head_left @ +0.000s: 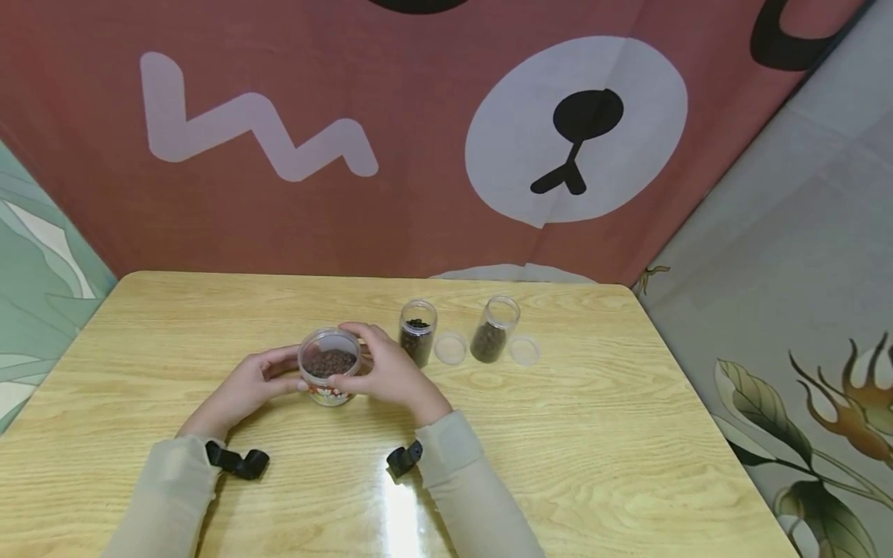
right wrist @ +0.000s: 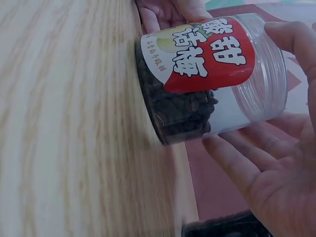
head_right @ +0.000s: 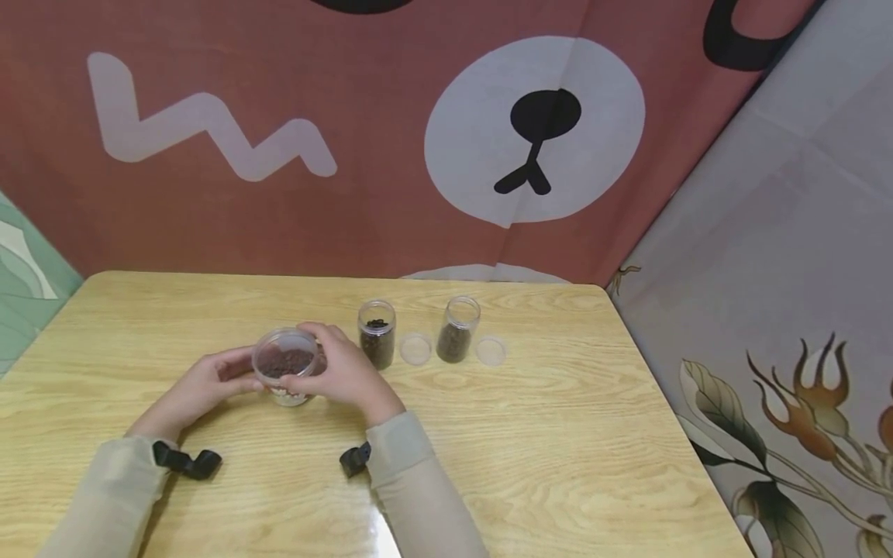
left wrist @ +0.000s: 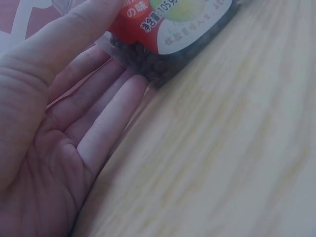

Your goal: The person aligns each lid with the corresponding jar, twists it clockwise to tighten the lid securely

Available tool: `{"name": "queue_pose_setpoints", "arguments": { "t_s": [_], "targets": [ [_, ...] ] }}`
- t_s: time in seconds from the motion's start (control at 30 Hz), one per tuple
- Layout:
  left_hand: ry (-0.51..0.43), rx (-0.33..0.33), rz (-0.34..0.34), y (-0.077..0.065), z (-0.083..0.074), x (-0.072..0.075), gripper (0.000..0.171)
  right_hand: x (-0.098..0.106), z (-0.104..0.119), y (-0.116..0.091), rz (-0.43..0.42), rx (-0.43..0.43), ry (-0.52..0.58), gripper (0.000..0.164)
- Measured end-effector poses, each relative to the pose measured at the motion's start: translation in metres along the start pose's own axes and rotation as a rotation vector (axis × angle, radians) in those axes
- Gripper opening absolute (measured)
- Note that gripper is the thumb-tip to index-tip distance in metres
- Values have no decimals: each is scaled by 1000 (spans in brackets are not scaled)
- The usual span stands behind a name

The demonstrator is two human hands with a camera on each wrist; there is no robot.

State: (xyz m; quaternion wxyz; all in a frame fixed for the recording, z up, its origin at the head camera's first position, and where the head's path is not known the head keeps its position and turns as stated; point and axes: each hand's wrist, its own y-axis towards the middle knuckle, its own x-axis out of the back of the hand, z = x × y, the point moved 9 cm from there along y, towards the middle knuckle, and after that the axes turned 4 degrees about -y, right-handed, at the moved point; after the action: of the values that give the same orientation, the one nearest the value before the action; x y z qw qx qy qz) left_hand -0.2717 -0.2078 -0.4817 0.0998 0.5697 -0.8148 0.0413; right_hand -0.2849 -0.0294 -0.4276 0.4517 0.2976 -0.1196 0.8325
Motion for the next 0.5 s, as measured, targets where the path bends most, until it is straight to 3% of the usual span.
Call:
{"name": "queue_pose_setpoints", "arguments": {
  "t_s": [0.5],
  "targets": [
    [1, 26, -6, -1, 2, 0, 63, 0, 0, -1, -72, -46, -2, 78]
  ]
}}
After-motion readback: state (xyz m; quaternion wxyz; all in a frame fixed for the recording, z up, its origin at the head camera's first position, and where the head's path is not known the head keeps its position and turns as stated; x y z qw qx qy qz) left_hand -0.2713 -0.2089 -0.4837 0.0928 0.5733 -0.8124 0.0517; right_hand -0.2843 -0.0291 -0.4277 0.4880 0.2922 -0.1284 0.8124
